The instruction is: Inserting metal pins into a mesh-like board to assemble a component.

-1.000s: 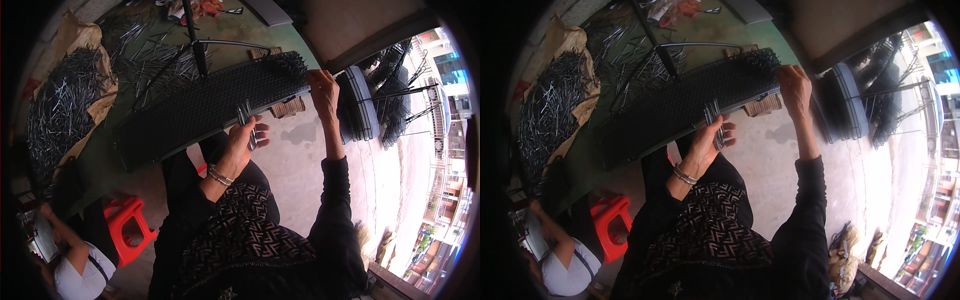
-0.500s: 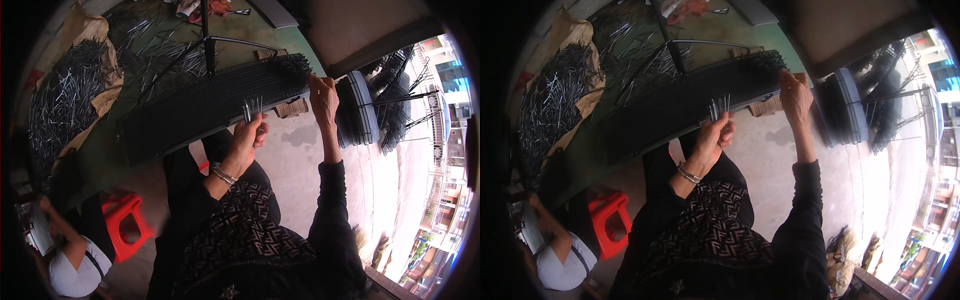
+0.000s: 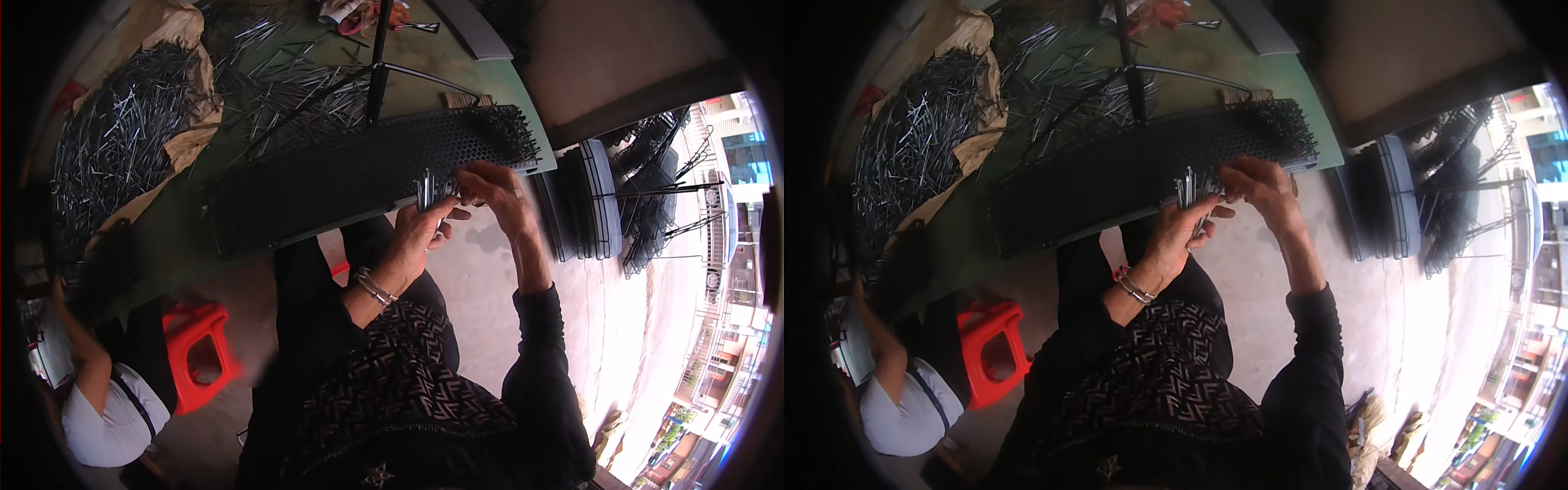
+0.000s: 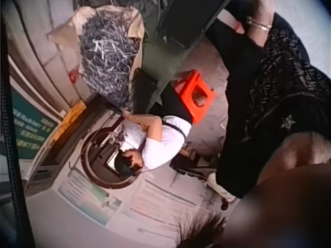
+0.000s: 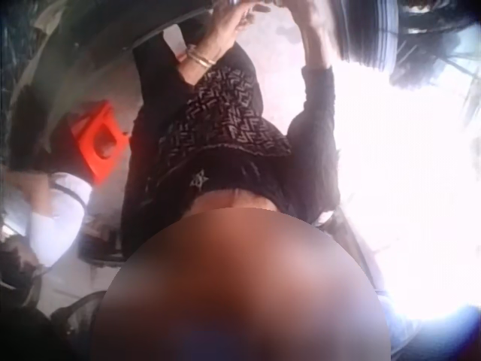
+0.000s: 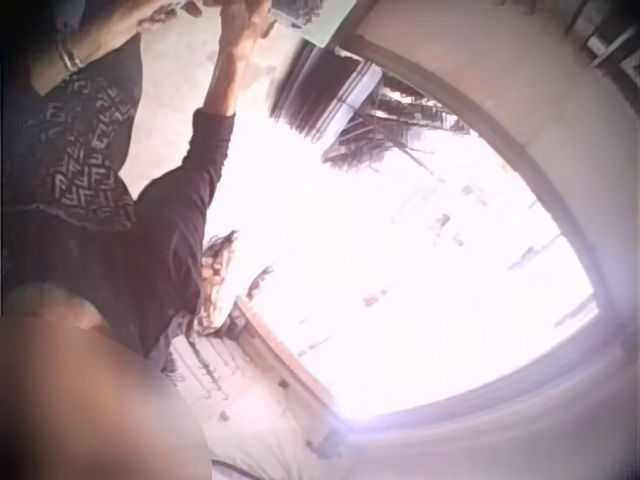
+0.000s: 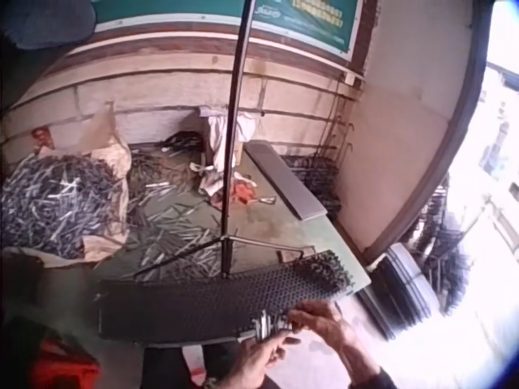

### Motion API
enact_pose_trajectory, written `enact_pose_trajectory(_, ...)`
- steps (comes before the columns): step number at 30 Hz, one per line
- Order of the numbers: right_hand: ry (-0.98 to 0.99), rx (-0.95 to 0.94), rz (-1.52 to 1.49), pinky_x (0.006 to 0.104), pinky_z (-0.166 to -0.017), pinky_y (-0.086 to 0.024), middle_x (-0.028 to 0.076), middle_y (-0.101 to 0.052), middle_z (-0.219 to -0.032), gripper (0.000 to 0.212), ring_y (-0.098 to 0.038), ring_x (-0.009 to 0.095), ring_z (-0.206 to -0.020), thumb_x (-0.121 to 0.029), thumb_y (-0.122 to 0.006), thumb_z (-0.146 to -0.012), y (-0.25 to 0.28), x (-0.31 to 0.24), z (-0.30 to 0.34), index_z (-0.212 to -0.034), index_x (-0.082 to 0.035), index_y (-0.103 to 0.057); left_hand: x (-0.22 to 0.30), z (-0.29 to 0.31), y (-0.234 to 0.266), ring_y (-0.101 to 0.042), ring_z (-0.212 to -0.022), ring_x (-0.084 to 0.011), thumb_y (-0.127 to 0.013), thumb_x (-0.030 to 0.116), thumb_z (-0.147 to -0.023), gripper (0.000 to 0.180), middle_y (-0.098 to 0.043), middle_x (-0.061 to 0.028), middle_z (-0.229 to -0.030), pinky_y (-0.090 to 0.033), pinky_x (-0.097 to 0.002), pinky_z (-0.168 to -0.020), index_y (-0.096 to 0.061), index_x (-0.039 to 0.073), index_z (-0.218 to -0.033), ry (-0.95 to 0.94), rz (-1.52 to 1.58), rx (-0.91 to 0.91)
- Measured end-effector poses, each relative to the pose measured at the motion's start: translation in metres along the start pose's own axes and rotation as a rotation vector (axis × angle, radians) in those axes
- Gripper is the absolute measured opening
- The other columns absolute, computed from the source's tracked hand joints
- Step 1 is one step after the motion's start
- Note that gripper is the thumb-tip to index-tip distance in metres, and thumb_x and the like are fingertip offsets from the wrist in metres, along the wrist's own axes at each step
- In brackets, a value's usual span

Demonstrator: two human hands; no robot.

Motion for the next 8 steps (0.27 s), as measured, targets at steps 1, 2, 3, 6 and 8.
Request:
enact_pose_trajectory(1, 0.001, -0.003, 0.002, 0.0233, -0.059, -0.044, 0.003, -0.065, -0.074, 0.024, -0.060, 0.009, -0.068, -0.022, -0.064, -0.086, -0.001, -0.002, 0.000, -0.094, 0.000, -0.070, 0.000, -0.002, 0.000, -0.051, -0.057, -0.0036, -0.064, 0.026, -0.093, 0.018, -0.072, -0.0104, -0.096, -0.029, -0.0171, -0.042, -0.066, 0.009, -0.101, -0.002, 0.005, -0.014)
enact_pose_trajectory(2, 0.008, -0.017, -0.010, 0.0242, -0.062, -0.046, 0.003, -0.064, -0.074, 0.023, -0.060, 0.009, -0.068, -0.022, -0.063, -0.089, -0.001, -0.005, 0.001, -0.093, 0.000, -0.069, -0.001, -0.003, 0.001, -0.051, -0.057, -0.0036, -0.064, 0.026, -0.093, 0.018, -0.072, -0.0104, -0.096, -0.029, -0.0171, -0.042, -0.066, 0.009, -0.101, -0.004, 0.007, -0.012)
enact_pose_trajectory(3, 0.017, -0.030, -0.021, 0.0251, -0.064, -0.048, 0.003, -0.064, -0.074, 0.023, -0.061, 0.010, -0.068, -0.022, -0.063, -0.091, -0.001, -0.007, 0.000, -0.092, 0.000, -0.068, 0.000, -0.003, 0.001, -0.052, -0.059, -0.0037, -0.064, 0.027, -0.093, 0.021, -0.072, -0.0100, -0.096, -0.029, -0.0171, -0.043, -0.066, 0.010, -0.104, -0.016, -0.005, 0.006)
enact_pose_trajectory(6, 0.120, -0.038, -0.146, 0.0269, -0.069, -0.053, 0.006, -0.066, -0.077, 0.022, -0.065, 0.012, -0.073, -0.019, -0.060, -0.093, 0.008, -0.009, -0.005, -0.099, 0.001, -0.066, 0.000, -0.004, 0.006, -0.054, -0.062, -0.0040, -0.064, 0.031, -0.093, 0.026, -0.073, -0.0088, -0.096, -0.031, -0.0172, -0.045, -0.066, 0.011, -0.109, 0.009, 0.021, 0.063)
enact_pose_trajectory(8, 0.191, 0.132, -0.072, 0.0269, -0.072, -0.054, 0.008, -0.069, -0.081, 0.024, -0.067, 0.014, -0.077, -0.020, -0.061, -0.093, 0.033, -0.016, -0.014, -0.104, 0.001, -0.066, -0.001, -0.004, 0.008, -0.055, -0.064, -0.0041, -0.064, 0.033, -0.093, 0.029, -0.073, -0.0079, -0.097, -0.032, -0.0174, -0.046, -0.066, 0.011, -0.112, 0.049, 0.060, 0.102)
Point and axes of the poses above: each hand's wrist, its own z-axis away from the middle knuckle, its own y-axis out of the back of the hand, x = y × z, the point moved 8 cm from there along -z, towards the middle knuckle
